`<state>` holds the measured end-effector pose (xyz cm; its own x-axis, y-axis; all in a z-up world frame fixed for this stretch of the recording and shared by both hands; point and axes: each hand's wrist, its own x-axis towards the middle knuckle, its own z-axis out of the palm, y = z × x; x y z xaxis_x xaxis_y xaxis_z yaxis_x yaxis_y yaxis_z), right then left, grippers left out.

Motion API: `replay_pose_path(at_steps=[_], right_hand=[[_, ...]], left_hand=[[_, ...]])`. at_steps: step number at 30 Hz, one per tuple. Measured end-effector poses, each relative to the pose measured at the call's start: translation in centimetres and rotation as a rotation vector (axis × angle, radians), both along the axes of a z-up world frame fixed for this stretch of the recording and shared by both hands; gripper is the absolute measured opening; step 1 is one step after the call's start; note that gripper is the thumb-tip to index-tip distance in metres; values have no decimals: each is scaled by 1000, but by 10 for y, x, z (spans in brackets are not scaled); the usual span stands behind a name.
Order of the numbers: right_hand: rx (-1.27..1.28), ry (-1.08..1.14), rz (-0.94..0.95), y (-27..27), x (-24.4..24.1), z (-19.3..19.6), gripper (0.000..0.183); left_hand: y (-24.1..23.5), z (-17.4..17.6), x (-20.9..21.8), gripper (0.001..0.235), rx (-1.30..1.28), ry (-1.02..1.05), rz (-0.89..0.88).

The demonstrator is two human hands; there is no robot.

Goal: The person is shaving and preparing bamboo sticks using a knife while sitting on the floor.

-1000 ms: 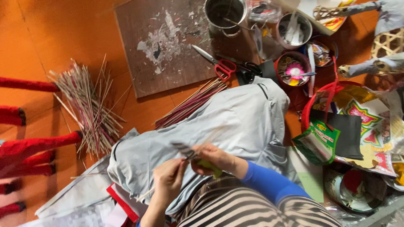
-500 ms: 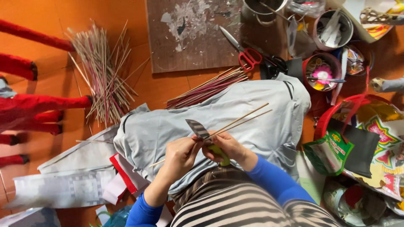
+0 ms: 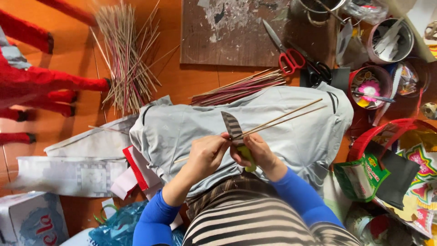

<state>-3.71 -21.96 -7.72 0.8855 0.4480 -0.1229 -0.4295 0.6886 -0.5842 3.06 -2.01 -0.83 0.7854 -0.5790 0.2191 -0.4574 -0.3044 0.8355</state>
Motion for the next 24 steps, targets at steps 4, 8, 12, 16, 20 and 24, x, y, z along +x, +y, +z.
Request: replay_pose_path(at_steps=[4, 8, 12, 16, 20, 24], right_hand=[[7, 21, 17, 2, 6, 3, 61], [-68, 10, 28, 0, 15, 12, 62], [-209, 75, -37, 0, 34, 31, 59], [-427, 75, -86, 11, 27, -20, 43], [-606, 35, -111, 17, 32, -34, 40], [-788, -43, -185, 13, 51, -47, 43]], left_hand=[[-1, -6, 2, 6, 39, -80, -4], [-1, -17, 4, 5, 7, -8, 17], [-5, -6, 17, 12, 278, -80, 113], [-19, 29, 22, 29, 109, -415, 347], [-33, 7, 25, 28, 17, -403, 278], [-37, 8, 38, 28, -43, -466, 291]])
